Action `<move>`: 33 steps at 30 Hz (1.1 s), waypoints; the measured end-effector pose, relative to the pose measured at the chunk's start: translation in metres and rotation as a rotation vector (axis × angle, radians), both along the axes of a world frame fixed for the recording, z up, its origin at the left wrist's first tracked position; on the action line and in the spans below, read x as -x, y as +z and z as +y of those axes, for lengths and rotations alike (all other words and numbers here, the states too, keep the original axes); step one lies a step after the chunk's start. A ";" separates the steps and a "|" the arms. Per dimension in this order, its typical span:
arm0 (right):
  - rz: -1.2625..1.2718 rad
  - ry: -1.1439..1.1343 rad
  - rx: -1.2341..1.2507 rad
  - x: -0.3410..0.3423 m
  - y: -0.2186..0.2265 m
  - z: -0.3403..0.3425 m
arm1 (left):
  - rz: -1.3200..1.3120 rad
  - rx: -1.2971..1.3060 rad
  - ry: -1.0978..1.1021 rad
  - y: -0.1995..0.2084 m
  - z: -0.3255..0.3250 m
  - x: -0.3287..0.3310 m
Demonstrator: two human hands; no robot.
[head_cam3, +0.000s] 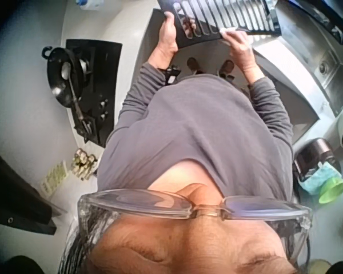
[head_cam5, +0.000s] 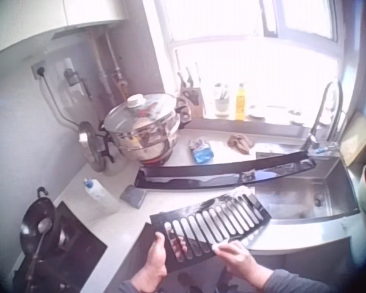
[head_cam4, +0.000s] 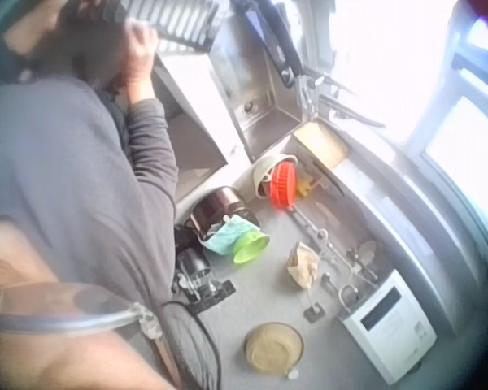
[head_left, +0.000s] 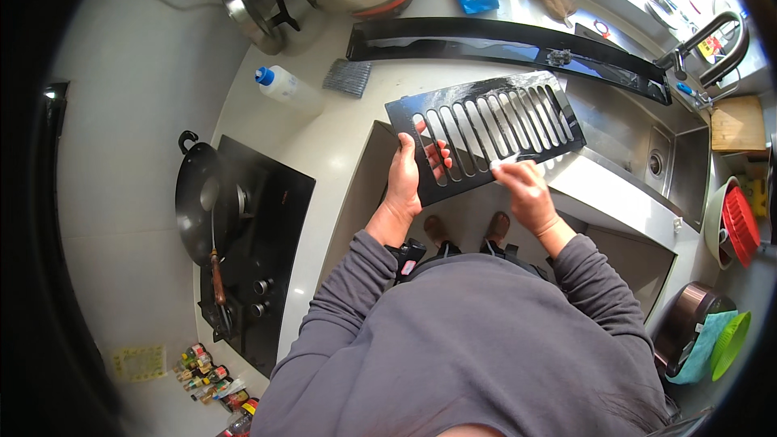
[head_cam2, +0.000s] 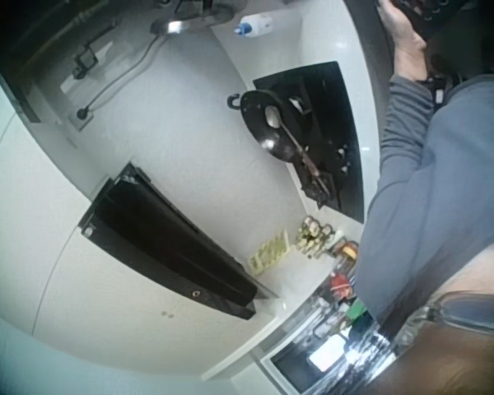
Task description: The person rinses a black grill rack under running water at the kitchen sink, then wipes it dry with a paper towel. The person continues to wipe the rack thoroughly on the countertop.
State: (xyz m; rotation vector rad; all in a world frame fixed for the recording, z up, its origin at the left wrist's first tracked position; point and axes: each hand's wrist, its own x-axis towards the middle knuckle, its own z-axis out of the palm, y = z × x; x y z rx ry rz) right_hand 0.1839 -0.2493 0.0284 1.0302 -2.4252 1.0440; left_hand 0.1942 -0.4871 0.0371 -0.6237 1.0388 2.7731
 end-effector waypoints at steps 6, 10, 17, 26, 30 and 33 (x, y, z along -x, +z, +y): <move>-0.055 -0.020 0.012 -0.015 -0.012 -0.006 | -0.065 0.166 0.003 -0.004 -0.002 0.001; -0.115 0.101 -0.062 -0.022 -0.029 -0.011 | -0.088 0.281 0.004 -0.014 -0.004 0.001; -0.092 -0.270 -0.149 0.000 -0.048 0.043 | -0.084 0.394 -0.022 -0.041 -0.007 -0.001; -0.089 -0.051 -0.400 -0.021 -0.055 0.009 | -0.149 0.488 -0.078 -0.067 -0.012 -0.002; -0.081 -0.252 -0.478 0.007 -0.055 0.031 | -0.165 0.459 -0.093 -0.072 -0.015 -0.001; -0.152 -0.274 -0.412 0.011 -0.058 0.026 | -0.172 0.437 -0.081 -0.072 -0.015 0.000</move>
